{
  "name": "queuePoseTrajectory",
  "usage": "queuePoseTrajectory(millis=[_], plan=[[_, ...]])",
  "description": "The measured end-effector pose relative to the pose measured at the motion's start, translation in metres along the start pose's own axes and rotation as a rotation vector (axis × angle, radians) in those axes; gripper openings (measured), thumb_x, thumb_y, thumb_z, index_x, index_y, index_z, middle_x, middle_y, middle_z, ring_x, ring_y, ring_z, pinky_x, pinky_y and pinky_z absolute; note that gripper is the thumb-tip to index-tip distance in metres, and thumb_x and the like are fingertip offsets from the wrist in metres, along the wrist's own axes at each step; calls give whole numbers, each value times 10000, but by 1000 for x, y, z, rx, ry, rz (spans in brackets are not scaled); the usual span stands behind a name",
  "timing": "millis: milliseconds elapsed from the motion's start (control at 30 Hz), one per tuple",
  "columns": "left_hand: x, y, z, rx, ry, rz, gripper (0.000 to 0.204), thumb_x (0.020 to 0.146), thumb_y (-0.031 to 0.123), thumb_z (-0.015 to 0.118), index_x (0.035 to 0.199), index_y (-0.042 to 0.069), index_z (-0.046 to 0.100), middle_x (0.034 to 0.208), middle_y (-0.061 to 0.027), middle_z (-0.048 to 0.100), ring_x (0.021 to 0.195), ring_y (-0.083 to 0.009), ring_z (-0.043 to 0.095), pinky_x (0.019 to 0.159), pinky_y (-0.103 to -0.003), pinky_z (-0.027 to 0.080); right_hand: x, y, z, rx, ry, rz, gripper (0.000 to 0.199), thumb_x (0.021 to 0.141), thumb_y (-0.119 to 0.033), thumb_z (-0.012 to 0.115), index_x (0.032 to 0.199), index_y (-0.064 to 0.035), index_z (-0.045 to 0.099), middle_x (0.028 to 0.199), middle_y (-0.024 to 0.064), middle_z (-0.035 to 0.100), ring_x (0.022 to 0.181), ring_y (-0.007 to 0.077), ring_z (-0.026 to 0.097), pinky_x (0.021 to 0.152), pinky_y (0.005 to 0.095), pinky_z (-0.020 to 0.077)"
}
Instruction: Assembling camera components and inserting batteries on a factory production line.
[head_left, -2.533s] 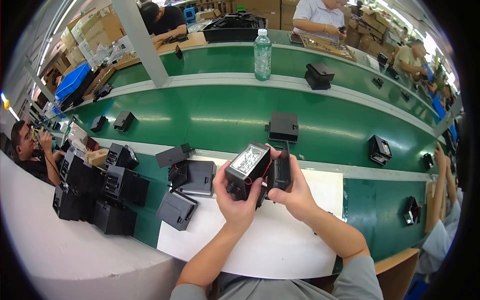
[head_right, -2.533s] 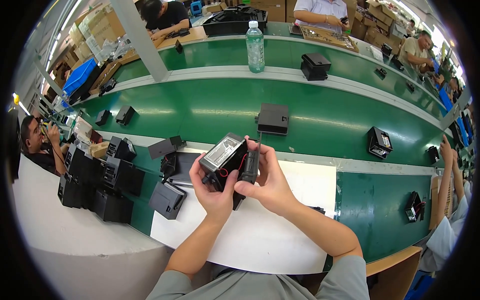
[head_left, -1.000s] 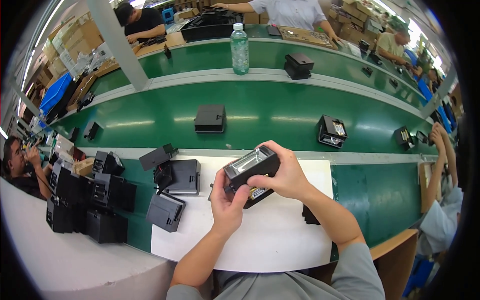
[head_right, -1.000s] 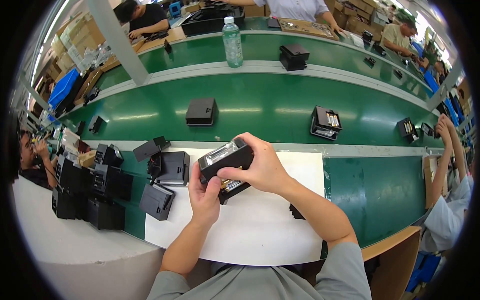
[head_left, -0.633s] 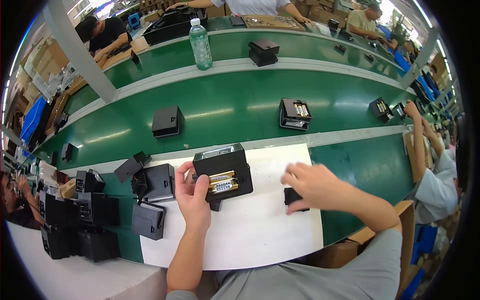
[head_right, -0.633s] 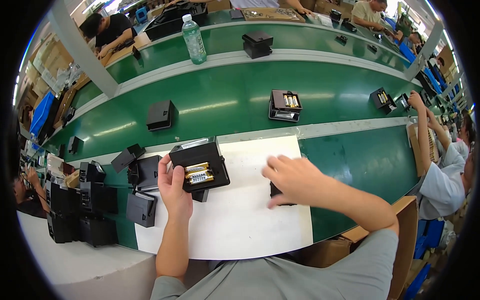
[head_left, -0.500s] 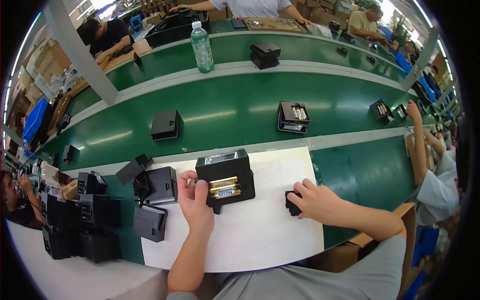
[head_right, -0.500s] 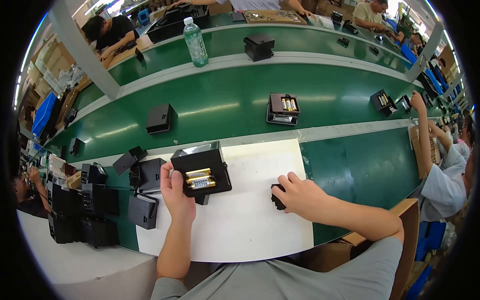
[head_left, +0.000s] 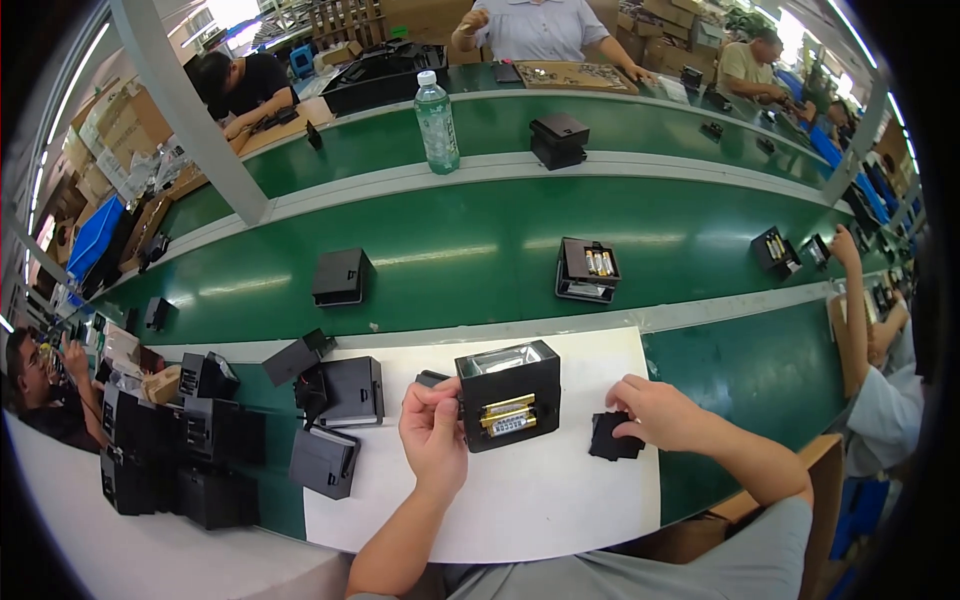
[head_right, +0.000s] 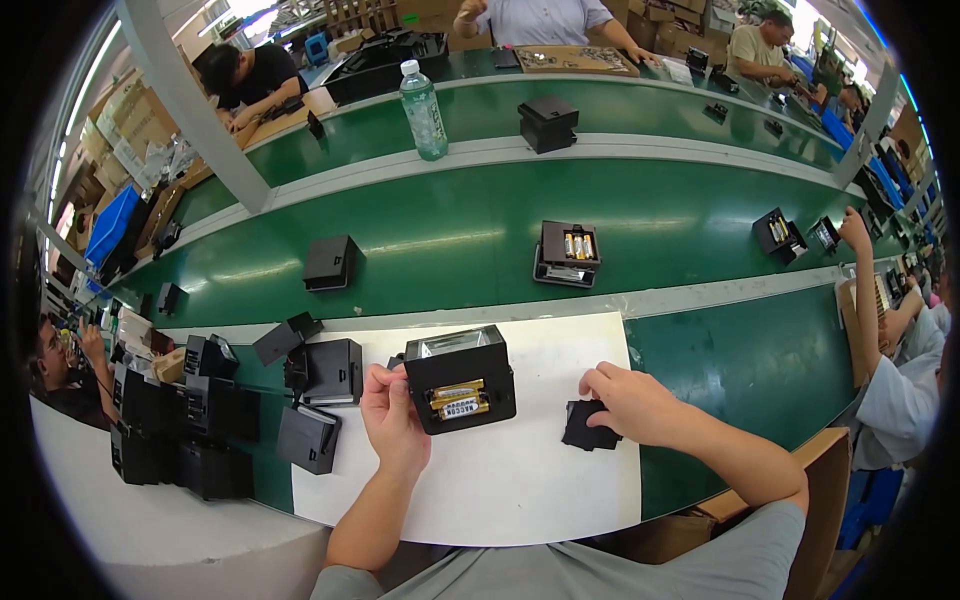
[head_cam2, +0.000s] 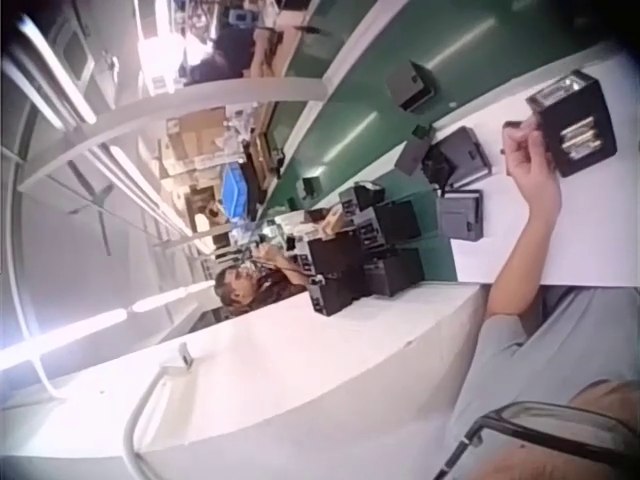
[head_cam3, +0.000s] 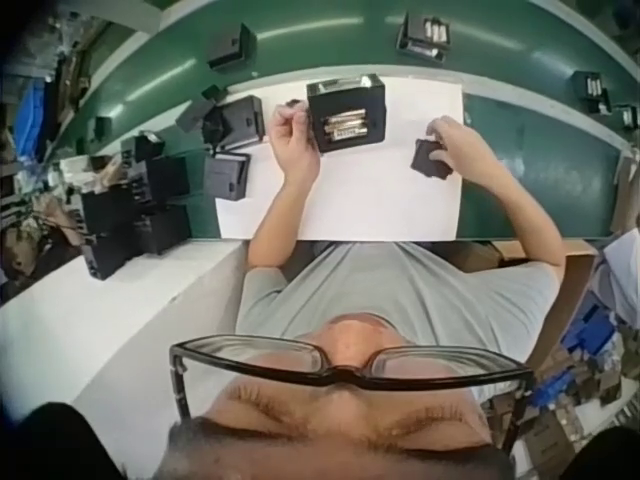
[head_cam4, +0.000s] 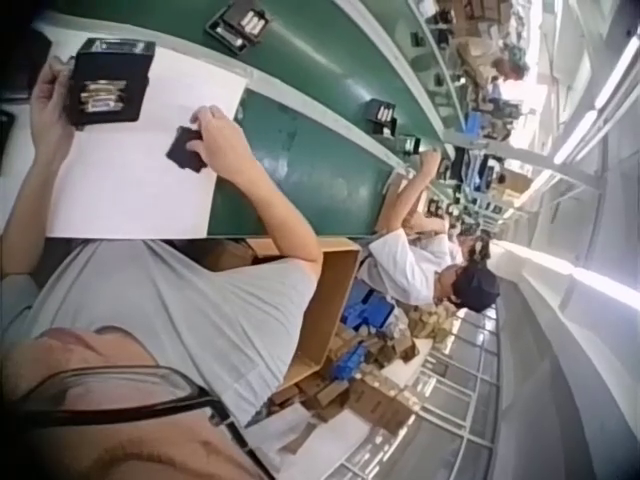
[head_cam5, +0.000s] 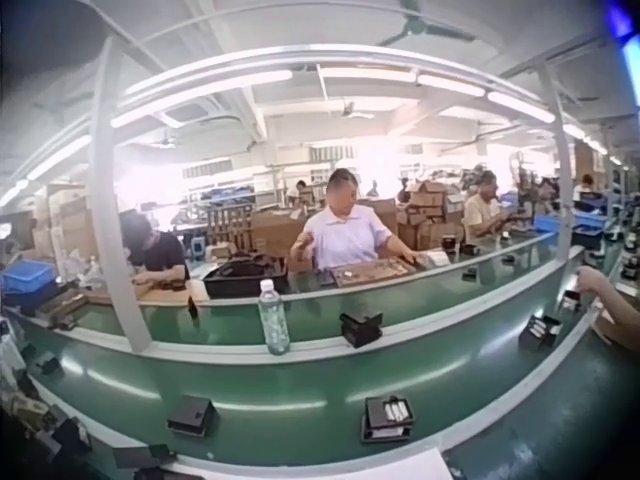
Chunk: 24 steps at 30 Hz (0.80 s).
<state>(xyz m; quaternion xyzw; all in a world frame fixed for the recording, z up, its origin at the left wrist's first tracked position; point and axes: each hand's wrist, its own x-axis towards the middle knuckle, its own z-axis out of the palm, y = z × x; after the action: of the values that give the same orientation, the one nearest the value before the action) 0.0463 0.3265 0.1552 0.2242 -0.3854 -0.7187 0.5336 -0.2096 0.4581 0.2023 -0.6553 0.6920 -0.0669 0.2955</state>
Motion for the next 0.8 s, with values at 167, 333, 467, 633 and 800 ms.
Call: queuePoseTrajectory(millis=[167, 333, 467, 633, 800], plan=[[3, -3, -10, -67, -27, -43, 172, 964, 49, 533, 1116, 52, 454, 1153, -112, 594, 879, -115, 586, 693, -182, 461, 11, 17, -12, 211, -187, -72, 247, 835, -53, 672, 1057, -42, 565, 898, 88, 605, 722, 172, 566, 657, 255, 485], [7, 8, 1, -246, -46, -168, 248, 932, -8, 544, 1143, 53, 429, 1283, -138, 506, 977, -164, 575, 773, -216, 468, 15, -29, -51, 859, -95, -85, 199, 802, 57, 659, 986, 1, 610, 889, 74, 613, 731, 132, 554, 546, 201, 475], [4, 7, 3, 23, -65, -106, 280, 906, -49, 543, 1141, 44, 422, 1333, -153, 456, 1040, -197, 560, 832, -253, 472, 52, -71, -36, 795, 403, -287, 146, 789, 91, 658, 928, 50, 643, 883, 90, 623, 698, 121, 555, 519, 197, 522], [4, 6, 14, 135, -47, -78, 341, 867, -100, 553, 1147, 30, 407, 1350, -161, 437, 1089, -232, 550, 878, -293, 481, 70, -75, -22, 696, 493, -361, 174, 772, 96, 673, 941, 53, 666, 895, 91, 631, 662, 128, 554, 537, 221, 563], [8, 13, 11, 119, -49, -152, 396, 842, -117, 585, 1156, 25, 391, 1352, -166, 427, 1109, -252, 550, 905, -317, 487, 80, -74, -16, 696, 489, -402, 182, 759, 96, 683, 931, 39, 683, 903, 94, 638, 638, 127, 552, 527, 211, 550]])
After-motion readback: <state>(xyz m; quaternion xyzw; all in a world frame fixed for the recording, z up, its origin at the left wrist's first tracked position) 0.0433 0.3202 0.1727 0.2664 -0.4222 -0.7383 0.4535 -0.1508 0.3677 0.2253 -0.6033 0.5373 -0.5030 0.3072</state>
